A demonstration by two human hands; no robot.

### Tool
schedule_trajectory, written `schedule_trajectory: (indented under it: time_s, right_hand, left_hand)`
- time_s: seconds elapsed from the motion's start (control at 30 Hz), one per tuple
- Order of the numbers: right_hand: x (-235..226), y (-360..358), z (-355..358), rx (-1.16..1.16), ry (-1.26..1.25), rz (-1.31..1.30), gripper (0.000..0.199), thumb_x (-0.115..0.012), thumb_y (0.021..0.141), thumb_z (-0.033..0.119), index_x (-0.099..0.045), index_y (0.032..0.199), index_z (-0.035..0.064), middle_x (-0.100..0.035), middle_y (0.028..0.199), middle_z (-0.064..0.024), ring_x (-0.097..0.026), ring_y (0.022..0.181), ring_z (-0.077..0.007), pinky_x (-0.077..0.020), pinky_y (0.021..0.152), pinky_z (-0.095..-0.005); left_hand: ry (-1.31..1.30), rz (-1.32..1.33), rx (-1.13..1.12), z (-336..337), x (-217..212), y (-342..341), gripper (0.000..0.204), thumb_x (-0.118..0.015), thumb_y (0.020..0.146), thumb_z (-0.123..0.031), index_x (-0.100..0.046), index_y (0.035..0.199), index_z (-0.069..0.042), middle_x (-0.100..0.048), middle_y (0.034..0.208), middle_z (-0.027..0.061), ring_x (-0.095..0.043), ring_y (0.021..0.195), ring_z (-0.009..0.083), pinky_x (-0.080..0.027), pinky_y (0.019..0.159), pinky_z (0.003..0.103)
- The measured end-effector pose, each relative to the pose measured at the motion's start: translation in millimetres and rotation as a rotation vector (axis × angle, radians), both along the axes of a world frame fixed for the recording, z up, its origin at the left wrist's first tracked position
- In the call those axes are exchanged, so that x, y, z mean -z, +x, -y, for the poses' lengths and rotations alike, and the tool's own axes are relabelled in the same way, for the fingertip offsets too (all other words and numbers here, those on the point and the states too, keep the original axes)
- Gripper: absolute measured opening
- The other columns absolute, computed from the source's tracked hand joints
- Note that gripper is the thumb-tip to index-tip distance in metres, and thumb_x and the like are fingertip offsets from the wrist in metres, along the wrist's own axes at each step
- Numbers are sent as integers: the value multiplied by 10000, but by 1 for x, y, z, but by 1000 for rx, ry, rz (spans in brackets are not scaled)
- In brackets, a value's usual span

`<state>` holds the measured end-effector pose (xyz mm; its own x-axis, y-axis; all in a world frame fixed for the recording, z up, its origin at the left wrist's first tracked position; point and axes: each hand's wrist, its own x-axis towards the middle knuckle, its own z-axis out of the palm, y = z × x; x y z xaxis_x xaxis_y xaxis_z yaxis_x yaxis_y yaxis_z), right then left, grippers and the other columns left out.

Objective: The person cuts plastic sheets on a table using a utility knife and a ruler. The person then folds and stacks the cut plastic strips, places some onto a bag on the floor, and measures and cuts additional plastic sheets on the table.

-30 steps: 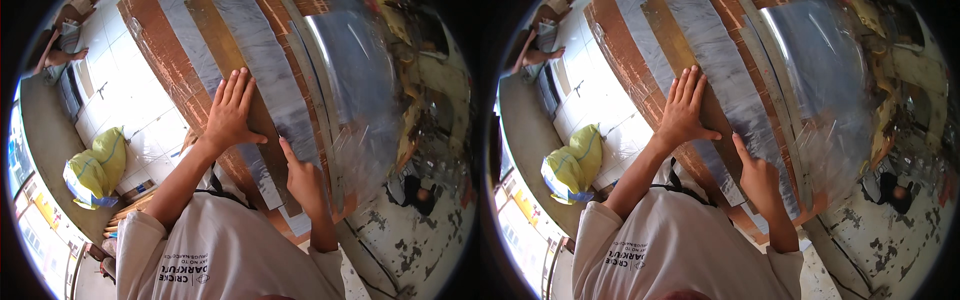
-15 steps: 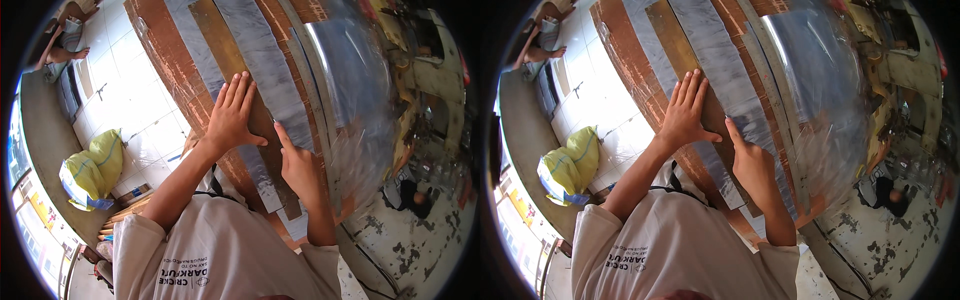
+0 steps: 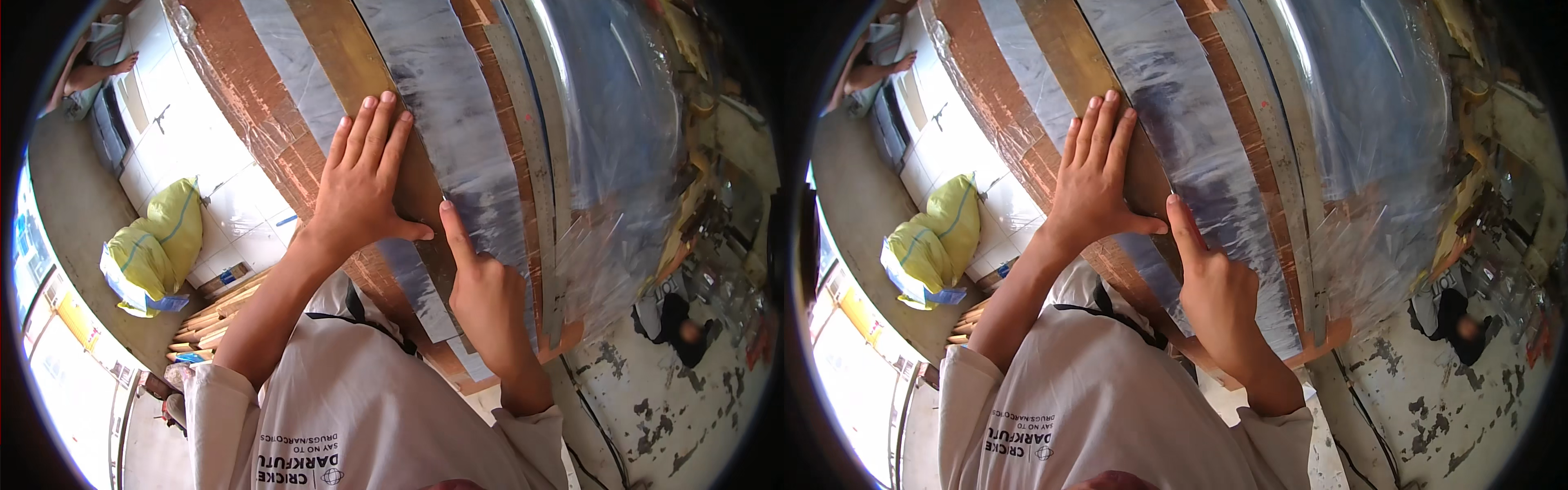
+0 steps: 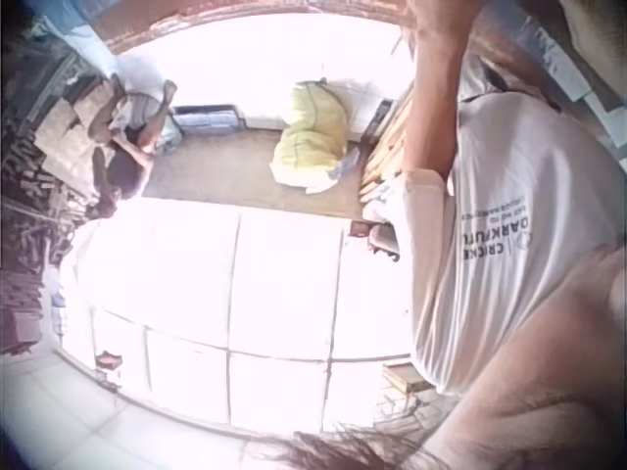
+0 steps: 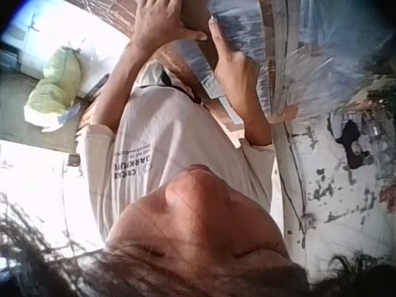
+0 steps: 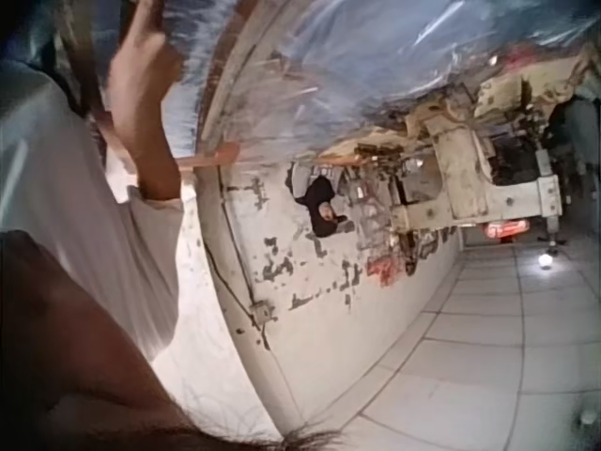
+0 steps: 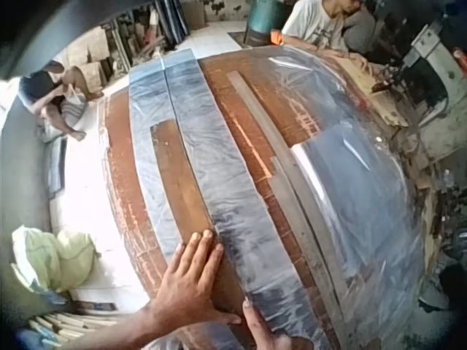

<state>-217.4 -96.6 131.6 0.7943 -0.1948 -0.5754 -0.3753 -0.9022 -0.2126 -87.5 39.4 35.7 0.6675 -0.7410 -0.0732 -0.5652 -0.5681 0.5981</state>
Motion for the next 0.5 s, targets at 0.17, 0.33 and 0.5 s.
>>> schedule_trajectory:
  time_s: [0.17,0.33,0.5]
  right_hand:
    - [-3,-27,0,36,46,-21,808,-578,746,-18,-372,1490,220,-607,577,-136,-616,464,-308,-472,445,-430]
    - [-12,-57,7,58,28,-37,830,-583,734,-30,-369,1496,218,-529,512,-114,-575,431,-294,-437,427,-410]
    - [-41,-49,14,75,70,-31,816,-578,755,-42,-366,1500,215,-497,498,-109,-561,436,-292,-420,432,-412]
  left_hand:
    - [10,4,-8,-2,2,0,1350,-871,399,-596,-311,1483,-19,-235,1571,199,-217,1460,364,-208,1175,506]
    - [-32,43,21,1,-1,1,1369,-859,395,-627,-303,1479,-2,-229,1567,224,-207,1459,388,-197,1172,521]
    - [-40,70,32,2,1,-4,1403,-849,399,-653,-267,1487,13,-198,1568,249,-173,1460,424,-175,1174,536]
